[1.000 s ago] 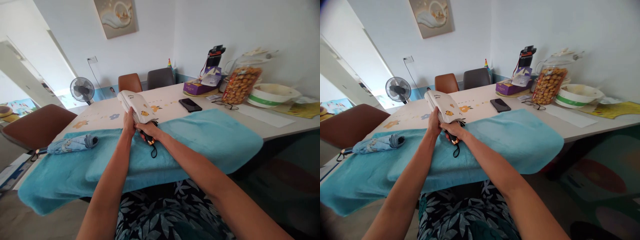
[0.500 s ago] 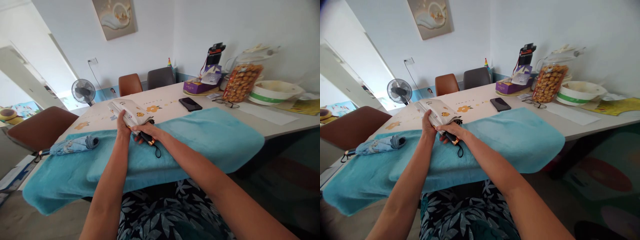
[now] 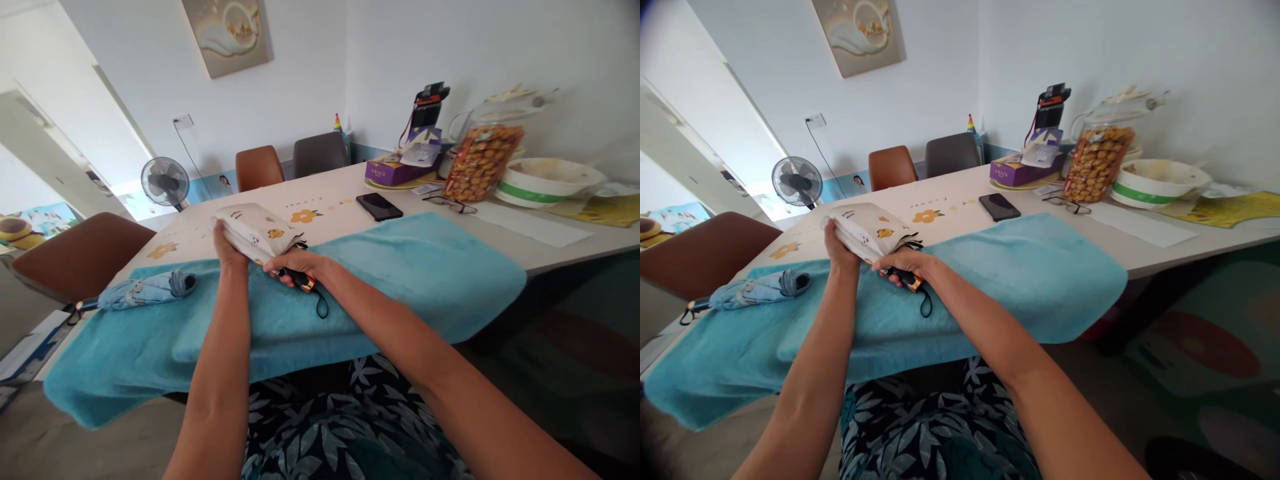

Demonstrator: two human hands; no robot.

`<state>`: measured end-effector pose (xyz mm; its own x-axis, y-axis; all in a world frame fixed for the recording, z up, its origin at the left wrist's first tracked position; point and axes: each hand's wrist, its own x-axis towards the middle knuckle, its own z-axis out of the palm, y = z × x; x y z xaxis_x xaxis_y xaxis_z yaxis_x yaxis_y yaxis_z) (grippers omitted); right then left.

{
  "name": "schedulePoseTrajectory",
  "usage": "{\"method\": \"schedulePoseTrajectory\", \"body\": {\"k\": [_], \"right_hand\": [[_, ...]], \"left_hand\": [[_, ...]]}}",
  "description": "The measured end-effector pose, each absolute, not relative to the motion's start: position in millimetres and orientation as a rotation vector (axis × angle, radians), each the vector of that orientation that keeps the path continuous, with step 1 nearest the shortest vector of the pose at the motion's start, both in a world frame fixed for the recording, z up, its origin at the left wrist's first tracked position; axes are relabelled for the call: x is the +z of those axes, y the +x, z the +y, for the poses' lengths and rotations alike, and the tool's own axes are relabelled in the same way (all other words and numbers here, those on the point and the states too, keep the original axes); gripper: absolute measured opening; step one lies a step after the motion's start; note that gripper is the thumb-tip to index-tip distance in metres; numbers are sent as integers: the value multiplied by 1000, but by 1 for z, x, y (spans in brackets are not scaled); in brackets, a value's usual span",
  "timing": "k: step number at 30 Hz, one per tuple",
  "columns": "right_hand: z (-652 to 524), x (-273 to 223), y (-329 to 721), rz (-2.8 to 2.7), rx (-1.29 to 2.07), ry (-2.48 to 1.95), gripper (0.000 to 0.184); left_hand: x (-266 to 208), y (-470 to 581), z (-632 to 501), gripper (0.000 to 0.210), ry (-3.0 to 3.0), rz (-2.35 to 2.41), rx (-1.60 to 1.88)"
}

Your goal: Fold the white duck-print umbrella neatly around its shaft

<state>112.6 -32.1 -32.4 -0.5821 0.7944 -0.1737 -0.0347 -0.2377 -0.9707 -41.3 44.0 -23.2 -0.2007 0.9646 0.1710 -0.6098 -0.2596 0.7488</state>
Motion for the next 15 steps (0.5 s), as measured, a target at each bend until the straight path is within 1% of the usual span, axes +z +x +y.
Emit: {"method": "schedulePoseTrajectory", "body": {"k": [3, 6, 8, 10, 13, 15], "right_hand": [[-33, -32, 113, -1467, 1907, -939, 21], [-30, -33, 110, -1363, 1855, -951, 17], [-26, -35, 107, -1253, 1739, -1003, 13], [-23, -37, 104, -1174, 1590, -1079, 16], [-22, -40, 101, -1180, 1406, -1119, 20], [-21, -42, 99, -1253, 1321, -1103, 18]], "left_hand": [[-24, -61, 47, 45, 656, 645, 1846], [-26, -70, 47, 45, 446, 728, 1855], [-27, -64, 46, 43, 379, 821, 1768], [-28, -48, 45, 36, 424, 866, 1645], [-29, -18, 42, 20, 637, 876, 1450], [-30, 0, 38, 18, 768, 862, 1338]]}}
